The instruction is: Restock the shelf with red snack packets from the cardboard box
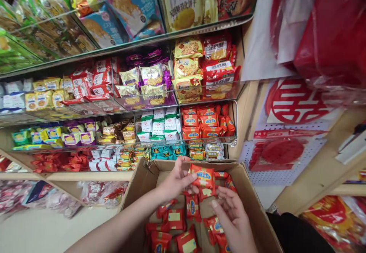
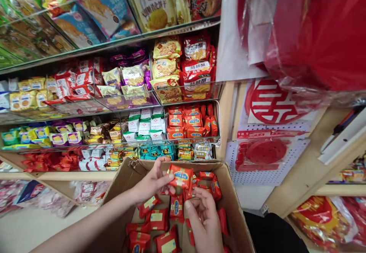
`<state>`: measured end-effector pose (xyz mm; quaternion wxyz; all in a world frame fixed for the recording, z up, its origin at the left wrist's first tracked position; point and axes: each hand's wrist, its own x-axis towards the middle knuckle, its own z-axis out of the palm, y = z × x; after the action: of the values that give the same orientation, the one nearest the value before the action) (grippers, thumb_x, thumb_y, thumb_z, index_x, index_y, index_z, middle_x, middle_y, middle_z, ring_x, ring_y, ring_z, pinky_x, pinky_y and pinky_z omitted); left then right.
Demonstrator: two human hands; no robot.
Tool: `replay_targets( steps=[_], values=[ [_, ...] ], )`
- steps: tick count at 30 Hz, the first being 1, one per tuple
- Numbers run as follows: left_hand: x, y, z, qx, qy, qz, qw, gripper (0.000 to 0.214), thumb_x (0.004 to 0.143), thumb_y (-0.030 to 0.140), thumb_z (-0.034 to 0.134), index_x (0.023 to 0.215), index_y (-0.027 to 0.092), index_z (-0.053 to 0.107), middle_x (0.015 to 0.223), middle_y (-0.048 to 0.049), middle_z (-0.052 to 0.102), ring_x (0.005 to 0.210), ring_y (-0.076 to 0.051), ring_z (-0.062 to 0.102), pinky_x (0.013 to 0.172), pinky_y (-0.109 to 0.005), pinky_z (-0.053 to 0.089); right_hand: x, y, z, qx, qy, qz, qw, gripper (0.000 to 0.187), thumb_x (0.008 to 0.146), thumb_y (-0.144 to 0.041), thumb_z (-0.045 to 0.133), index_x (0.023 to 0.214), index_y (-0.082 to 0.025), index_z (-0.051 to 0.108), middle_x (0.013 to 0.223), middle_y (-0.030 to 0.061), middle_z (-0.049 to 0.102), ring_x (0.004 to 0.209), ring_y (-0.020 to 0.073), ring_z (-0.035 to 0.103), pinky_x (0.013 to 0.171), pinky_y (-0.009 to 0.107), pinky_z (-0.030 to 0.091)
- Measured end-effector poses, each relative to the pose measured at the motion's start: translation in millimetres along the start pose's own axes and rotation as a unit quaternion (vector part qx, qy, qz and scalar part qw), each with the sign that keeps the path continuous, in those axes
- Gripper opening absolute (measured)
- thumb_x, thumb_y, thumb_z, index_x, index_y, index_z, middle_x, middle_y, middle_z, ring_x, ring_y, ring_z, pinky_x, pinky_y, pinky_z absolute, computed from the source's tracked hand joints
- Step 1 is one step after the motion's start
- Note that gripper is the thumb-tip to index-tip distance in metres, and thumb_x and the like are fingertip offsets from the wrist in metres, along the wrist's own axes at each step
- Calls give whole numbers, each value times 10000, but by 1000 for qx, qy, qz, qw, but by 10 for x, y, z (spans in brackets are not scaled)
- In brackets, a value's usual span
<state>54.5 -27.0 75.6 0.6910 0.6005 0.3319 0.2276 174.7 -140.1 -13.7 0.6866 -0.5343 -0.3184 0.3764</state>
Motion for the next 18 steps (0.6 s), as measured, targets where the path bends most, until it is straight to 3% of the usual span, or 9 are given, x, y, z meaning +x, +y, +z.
replay_targets(
  steps=[2, 7, 13, 18],
  values=[
    [87, 107, 25, -11, 2, 19, 1000, 408, 711, 363, 643, 952, 234, 340, 609, 78, 534, 526, -103, 611, 451, -151, 391, -47, 14, 3, -31, -29, -5, 999, 349, 719, -416, 587, 991, -203, 537, 926, 67, 625, 819, 177, 587, 707, 269, 472],
    [390, 434, 18, -75, 101, 125, 984, 326, 668, 289, 687, 861, 208, 437, 670, 57, 577, 573, -65, 598, 521, -144, 431, -175, 164, -7, -131, -117, 33, 984, 237, 758, -407, 486, 761, -187, 575, 670, 13, 591, 617, 142, 534, 577, 230, 417],
    [823, 856, -81, -47, 140, 199, 969, 419, 582, 208, 735, 924, 210, 492, 726, 40, 612, 615, -90, 623, 509, -148, 449, -184, 251, -46, -211, -258, 62, 941, 108, 714, -250, 481, 764, -181, 548, 727, 25, 629, 671, 141, 558, 607, 209, 405],
    [1196, 1040, -60, 14, 246, 253, 935, 352, 616, 215, 677, 944, 186, 552, 733, 29, 597, 495, -79, 597, 333, -108, 312, -144, 426, -47, -221, -307, 69, 923, 173, 655, -184, 511, 818, -183, 571, 782, 29, 660, 703, 136, 585, 622, 194, 406]
  ],
)
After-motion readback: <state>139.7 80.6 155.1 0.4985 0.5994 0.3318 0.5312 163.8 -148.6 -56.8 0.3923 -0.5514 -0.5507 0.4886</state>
